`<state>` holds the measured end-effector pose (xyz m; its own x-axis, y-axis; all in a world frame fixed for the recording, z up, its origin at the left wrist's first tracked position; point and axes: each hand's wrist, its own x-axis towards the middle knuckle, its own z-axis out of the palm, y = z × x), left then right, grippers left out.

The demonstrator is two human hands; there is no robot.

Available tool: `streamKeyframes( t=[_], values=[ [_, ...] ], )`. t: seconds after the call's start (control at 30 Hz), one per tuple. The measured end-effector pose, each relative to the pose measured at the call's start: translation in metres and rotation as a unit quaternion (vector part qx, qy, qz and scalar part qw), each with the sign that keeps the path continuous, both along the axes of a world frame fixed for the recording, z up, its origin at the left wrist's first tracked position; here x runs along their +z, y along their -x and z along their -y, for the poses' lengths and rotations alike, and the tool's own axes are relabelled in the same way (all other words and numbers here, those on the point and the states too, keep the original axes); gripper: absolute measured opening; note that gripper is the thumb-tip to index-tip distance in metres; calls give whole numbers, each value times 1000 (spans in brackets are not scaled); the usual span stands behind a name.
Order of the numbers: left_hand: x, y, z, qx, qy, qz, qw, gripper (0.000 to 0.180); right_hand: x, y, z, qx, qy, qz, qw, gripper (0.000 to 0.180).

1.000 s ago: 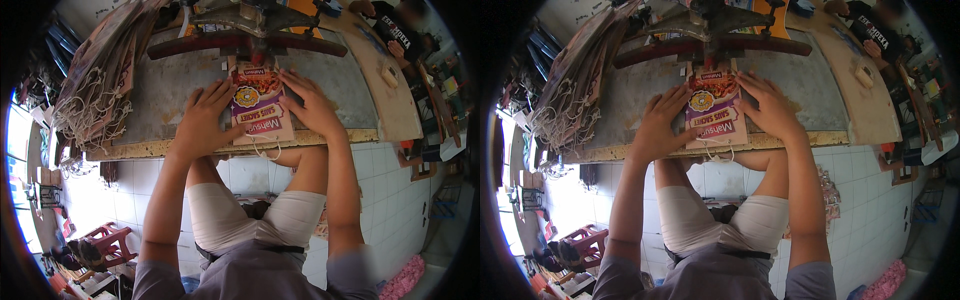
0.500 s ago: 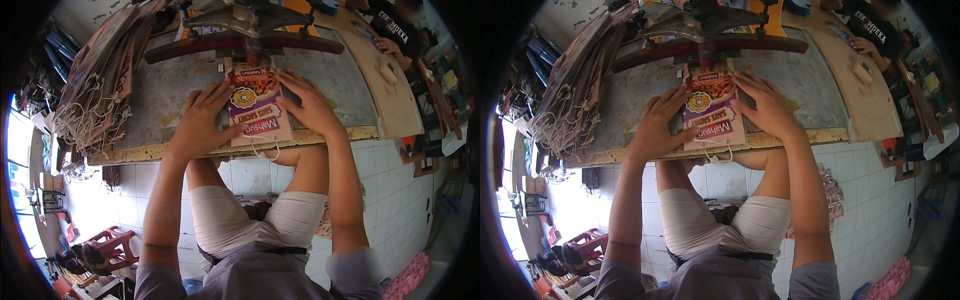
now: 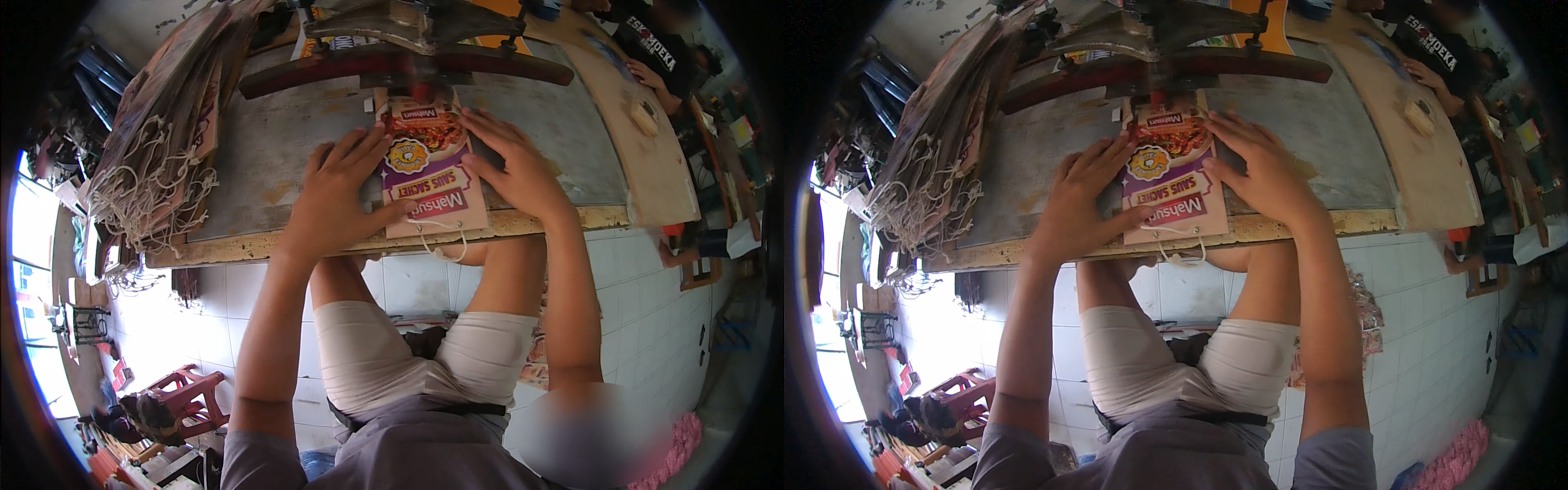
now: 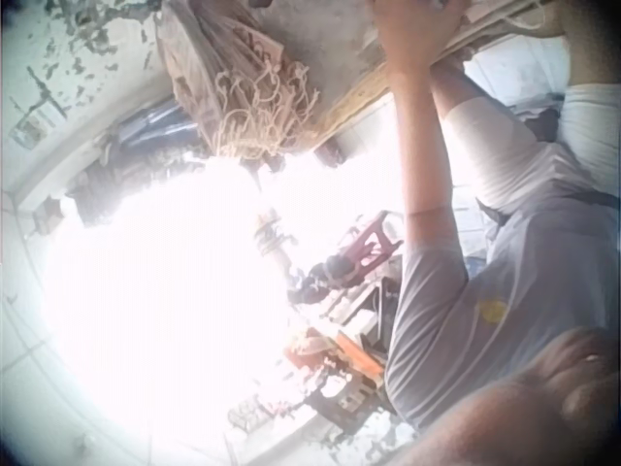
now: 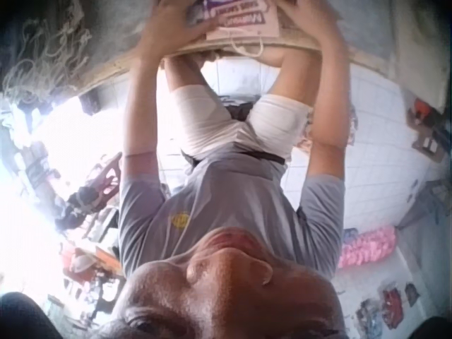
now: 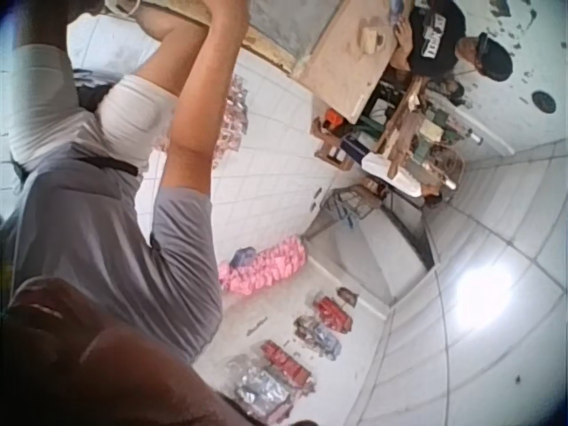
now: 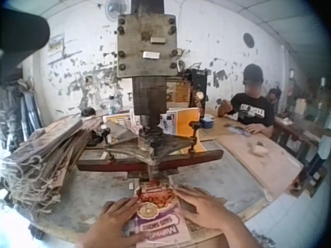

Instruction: The person stamps flat sacks using a hand-held wooden block and a manual press machine. The person positions each sack on a workspace, applies a stamp with the block, pulls down a machine lever to press it, and then moves the sack into a stack.

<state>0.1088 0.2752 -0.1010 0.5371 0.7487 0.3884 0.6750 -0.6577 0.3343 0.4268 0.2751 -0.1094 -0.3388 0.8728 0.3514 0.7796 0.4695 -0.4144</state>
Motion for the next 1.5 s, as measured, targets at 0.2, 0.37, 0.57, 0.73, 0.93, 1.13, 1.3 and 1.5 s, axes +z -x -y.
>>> streamKeyframes(
  t=[0.2, 0.37, 0.57, 0.73, 0.93, 1.13, 1.3, 1.5],
  values=[
    [-3, 1, -2, 1, 12, -16, 1000, 94, 2, 2, 1, -13, 2, 13, 1000, 64],
    [-4, 0, -2, 3, -6, -6, 1000, 91, 2, 2, 1, -11, 5, 13, 1000, 64],
    [-3, 0, -2, 4, -5, -10, 1000, 91, 1, 2, 1, -15, 10, 13, 1000, 64],
    [1, 0, -1, 3, 8, -7, 1000, 92, 3, 3, 2, -17, 13, 21, 1000, 65],
    [-1, 0, -1, 0, 8, -9, 1000, 93, 1, 2, 1, -17, 13, 22, 1000, 65],
    [0, 0, -1, 0, 9, -16, 1000, 94, 5, 3, 4, -13, 17, 11, 1000, 65],
    [-1, 0, -2, -4, 10, -10, 1000, 93, 5, 3, 3, -15, 15, 19, 1000, 66],
    [0, -1, -2, -3, 10, -9, 1000, 93, 4, 1, 2, -15, 16, 19, 1000, 66]
  ],
)
